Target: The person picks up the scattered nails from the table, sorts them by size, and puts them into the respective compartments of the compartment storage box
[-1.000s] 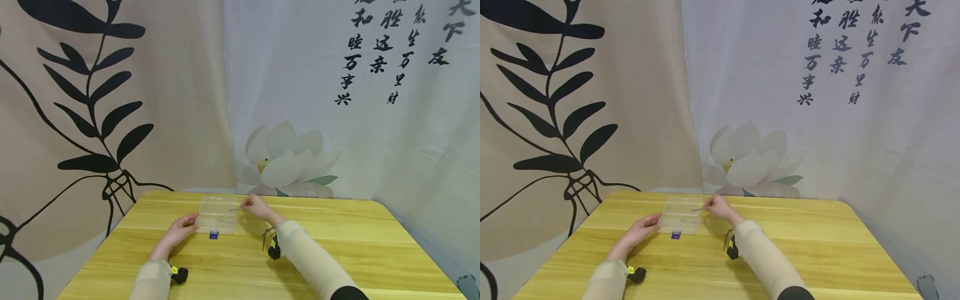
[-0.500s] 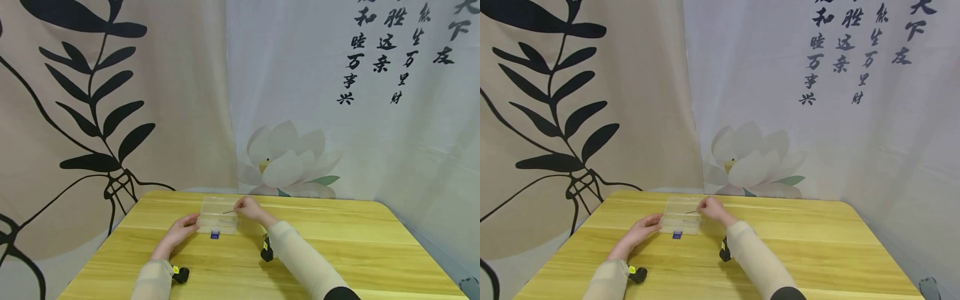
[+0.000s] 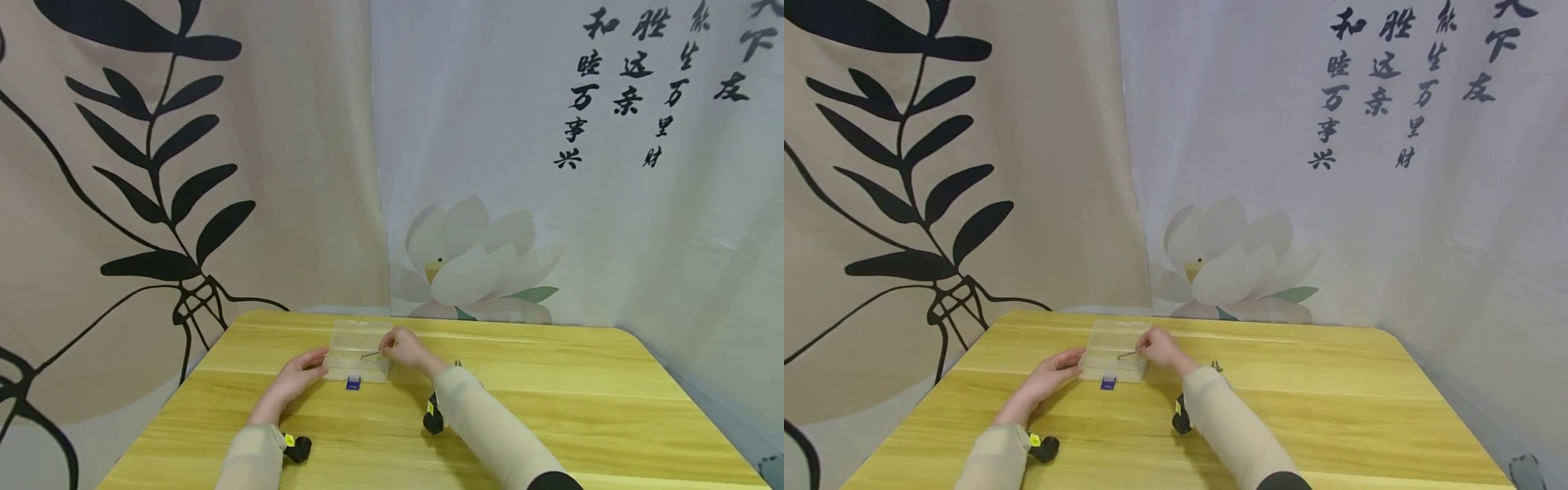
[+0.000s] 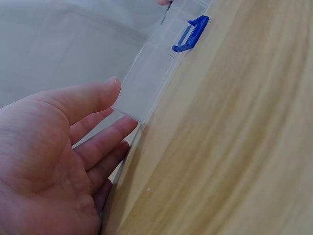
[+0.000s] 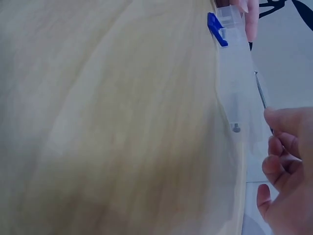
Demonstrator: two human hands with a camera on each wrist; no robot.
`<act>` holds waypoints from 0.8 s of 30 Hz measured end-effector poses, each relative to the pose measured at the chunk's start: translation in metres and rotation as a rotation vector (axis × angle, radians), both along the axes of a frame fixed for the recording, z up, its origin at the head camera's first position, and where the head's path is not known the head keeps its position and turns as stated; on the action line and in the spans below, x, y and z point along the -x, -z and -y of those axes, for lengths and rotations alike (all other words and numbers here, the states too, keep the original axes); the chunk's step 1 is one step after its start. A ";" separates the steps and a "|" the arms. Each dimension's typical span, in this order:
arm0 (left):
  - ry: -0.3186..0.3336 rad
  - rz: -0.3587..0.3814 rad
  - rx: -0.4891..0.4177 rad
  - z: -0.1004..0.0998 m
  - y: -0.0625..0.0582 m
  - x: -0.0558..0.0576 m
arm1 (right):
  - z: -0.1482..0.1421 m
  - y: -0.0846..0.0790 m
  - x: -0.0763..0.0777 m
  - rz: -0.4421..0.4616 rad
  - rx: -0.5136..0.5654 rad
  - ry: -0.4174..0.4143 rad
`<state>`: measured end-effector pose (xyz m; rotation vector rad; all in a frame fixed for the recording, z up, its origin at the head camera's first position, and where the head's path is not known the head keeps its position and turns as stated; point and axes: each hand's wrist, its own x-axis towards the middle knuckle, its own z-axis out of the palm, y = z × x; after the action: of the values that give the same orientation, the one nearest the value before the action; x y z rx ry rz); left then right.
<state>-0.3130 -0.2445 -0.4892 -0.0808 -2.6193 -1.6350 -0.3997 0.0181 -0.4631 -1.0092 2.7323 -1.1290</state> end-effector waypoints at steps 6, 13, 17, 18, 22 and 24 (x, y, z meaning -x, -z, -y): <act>-0.002 0.000 0.004 0.001 0.001 0.001 | 0.002 0.003 -0.001 0.001 -0.005 0.001; 0.002 -0.006 0.004 0.000 -0.001 0.002 | 0.004 0.006 0.000 -0.007 -0.016 0.011; 0.011 -0.007 0.002 0.000 -0.002 0.002 | 0.005 0.006 0.000 -0.023 -0.031 0.023; 0.015 -0.010 0.005 0.000 -0.002 0.001 | 0.005 0.006 0.000 -0.027 -0.036 0.024; 0.016 -0.002 0.000 0.001 -0.001 0.001 | 0.003 0.005 0.000 -0.019 -0.032 0.014; 0.011 0.003 -0.005 0.001 -0.001 0.001 | 0.000 0.004 0.000 0.001 -0.017 0.009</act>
<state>-0.3142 -0.2459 -0.4884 -0.0930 -2.6214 -1.6463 -0.3998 0.0178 -0.4670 -0.9950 2.7432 -1.1055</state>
